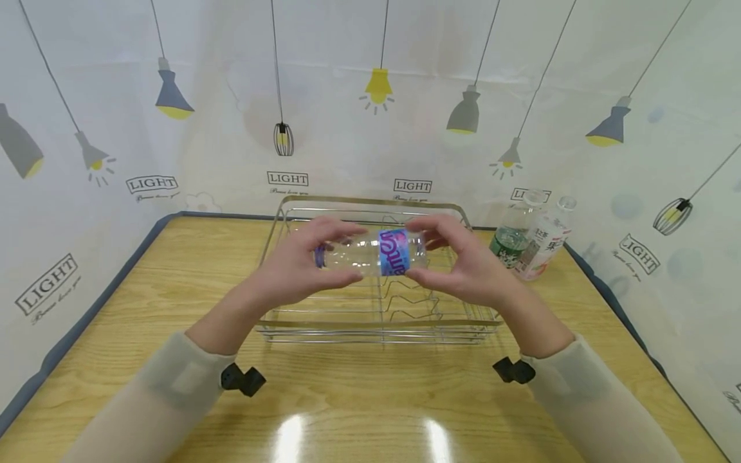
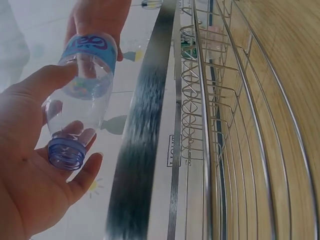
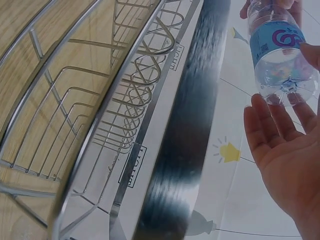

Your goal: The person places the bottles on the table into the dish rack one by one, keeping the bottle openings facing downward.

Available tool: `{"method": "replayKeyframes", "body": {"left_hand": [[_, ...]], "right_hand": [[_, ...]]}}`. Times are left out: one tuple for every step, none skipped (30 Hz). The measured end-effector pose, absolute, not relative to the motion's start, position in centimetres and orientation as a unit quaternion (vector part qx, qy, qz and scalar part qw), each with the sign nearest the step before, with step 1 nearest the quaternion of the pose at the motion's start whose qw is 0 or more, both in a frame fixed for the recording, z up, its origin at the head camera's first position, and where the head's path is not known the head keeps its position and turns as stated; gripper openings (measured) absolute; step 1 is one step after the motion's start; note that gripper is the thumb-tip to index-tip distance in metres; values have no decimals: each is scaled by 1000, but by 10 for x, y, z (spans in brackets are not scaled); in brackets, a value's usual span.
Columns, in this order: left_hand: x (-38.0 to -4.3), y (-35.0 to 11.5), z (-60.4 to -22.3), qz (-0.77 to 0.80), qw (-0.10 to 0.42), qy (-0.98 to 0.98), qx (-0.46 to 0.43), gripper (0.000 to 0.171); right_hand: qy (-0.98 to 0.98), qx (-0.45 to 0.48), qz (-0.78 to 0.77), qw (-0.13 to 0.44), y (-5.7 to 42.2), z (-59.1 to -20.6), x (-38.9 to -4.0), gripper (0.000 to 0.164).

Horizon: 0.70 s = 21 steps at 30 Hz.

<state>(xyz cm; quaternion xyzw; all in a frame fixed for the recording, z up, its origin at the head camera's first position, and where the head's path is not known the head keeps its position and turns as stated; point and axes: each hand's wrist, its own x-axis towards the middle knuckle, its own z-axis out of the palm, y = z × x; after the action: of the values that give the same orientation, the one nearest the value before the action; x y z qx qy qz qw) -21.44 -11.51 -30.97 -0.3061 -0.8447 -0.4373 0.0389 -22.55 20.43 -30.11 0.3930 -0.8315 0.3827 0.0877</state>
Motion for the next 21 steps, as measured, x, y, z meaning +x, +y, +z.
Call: {"method": "replayKeyframes", "body": {"left_hand": [[-214, -113, -310, -431, 44, -845, -313, 68], [-214, -112, -309, -424, 49, -847, -317, 69], [-214, -111, -310, -422, 49, -847, -319, 71], [-214, -110, -310, -420, 49, -848, -319, 72], [-214, -109, -310, -419, 47, -850, -317, 72], [-214, -109, -311, -418, 44, -851, -314, 73], [-214, -108, -312, -417, 41, -853, -312, 73], [-214, -108, -313, -416, 39, -854, -310, 73], [-214, -107, -313, -416, 35, -855, -308, 72], [-214, -107, -314, -414, 33, -857, -304, 72], [-215, -106, -315, -413, 29, -860, -299, 72], [-214, -106, -315, -412, 27, -861, -296, 73], [-214, -106, -316, -412, 25, -862, -294, 73], [-214, -106, -316, -412, 24, -863, -291, 73], [-214, -105, -317, -414, 21, -863, -288, 74], [-215, -105, -317, -418, 19, -863, -285, 74], [-215, -105, -318, -423, 17, -861, -283, 74], [-215, -106, -319, -428, 14, -859, -281, 74], [-216, -106, -319, -435, 11, -856, -278, 74], [-216, -106, -320, -443, 7, -854, -274, 74], [-216, -106, -320, -452, 2, -850, -269, 74]], "right_hand": [[-832, 391, 383, 88, 204, -301, -225, 69], [-834, 389, 382, 87, 204, -301, -225, 69], [-835, 387, 381, 87, 204, -301, -225, 69], [-836, 385, 380, 86, 204, -301, -225, 69], [-837, 383, 380, 85, 203, -301, -225, 68], [-838, 382, 381, 84, 203, -301, -224, 68], [-838, 380, 383, 83, 202, -301, -224, 68], [-838, 378, 384, 82, 201, -300, -224, 68], [-838, 375, 387, 82, 201, -300, -224, 68], [-838, 372, 390, 81, 200, -299, -224, 69], [-838, 369, 394, 80, 199, -299, -224, 69], [-838, 365, 398, 78, 198, -298, -224, 70], [-838, 361, 402, 77, 198, -297, -224, 71], [-839, 356, 404, 76, 197, -297, -224, 71], [-839, 352, 408, 74, 197, -296, -223, 72], [-839, 348, 412, 72, 196, -296, -223, 73], [-839, 345, 415, 71, 196, -295, -224, 74], [-839, 342, 418, 72, 196, -295, -224, 76], [-838, 338, 422, 73, 196, -295, -225, 77], [-837, 335, 426, 75, 196, -295, -225, 78], [-836, 331, 430, 75, 196, -295, -226, 79]]}}
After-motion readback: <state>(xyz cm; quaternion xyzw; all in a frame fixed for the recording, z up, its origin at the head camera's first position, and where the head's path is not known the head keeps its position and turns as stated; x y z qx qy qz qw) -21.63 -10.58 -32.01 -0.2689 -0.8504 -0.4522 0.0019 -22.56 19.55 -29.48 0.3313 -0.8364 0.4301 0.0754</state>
